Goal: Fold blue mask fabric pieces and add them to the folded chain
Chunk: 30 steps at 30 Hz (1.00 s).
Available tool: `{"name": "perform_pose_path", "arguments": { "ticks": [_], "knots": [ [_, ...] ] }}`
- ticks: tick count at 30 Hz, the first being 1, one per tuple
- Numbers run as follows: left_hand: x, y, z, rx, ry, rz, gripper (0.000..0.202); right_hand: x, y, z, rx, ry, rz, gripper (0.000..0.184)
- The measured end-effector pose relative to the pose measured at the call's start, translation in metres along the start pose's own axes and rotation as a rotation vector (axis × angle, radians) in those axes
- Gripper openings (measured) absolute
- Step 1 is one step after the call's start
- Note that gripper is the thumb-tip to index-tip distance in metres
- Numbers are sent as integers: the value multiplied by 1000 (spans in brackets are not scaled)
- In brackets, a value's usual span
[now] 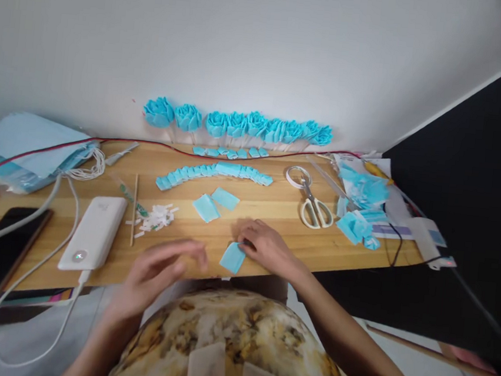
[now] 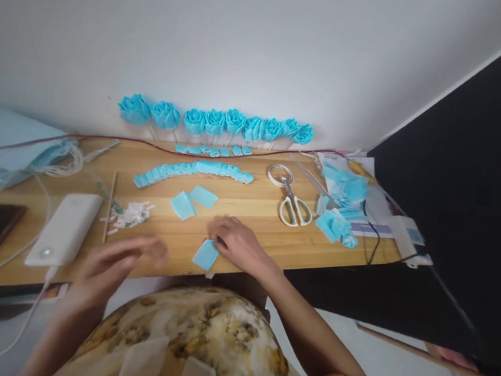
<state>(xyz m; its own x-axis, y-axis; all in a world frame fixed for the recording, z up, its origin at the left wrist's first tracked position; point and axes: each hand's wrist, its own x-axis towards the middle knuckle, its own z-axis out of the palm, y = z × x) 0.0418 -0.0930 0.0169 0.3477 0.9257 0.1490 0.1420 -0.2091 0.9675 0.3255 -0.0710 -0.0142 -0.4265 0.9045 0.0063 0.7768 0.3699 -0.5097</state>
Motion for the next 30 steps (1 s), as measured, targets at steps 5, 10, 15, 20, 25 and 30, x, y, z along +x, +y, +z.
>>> {"name": "perform_pose_path", "arguments": {
  "ticks": [5, 10, 15, 20, 25, 30],
  "knots": [
    [48, -47, 19, 601, -59, 263, 28, 23, 19, -22, 232, 108, 123, 10],
    [61, -65, 26, 736, -85, 374, 26, 75, 43, -40, 515, 115, 59, 26],
    [59, -59, 26, 583, -57, 404, 20, 109, 55, -32, 888, 74, 16, 38],
    [55, -48, 23, 409, 112, 274, 17, 101, 62, -18, 988, 51, 42, 45],
    [55, -42, 26, 290, 89, 236, 16, 97, 62, -15, 991, 28, 34, 49],
    [56, -48, 27, 155, 122, 89, 17, 97, 57, -18, 988, 31, 35, 49]
  ]
}}
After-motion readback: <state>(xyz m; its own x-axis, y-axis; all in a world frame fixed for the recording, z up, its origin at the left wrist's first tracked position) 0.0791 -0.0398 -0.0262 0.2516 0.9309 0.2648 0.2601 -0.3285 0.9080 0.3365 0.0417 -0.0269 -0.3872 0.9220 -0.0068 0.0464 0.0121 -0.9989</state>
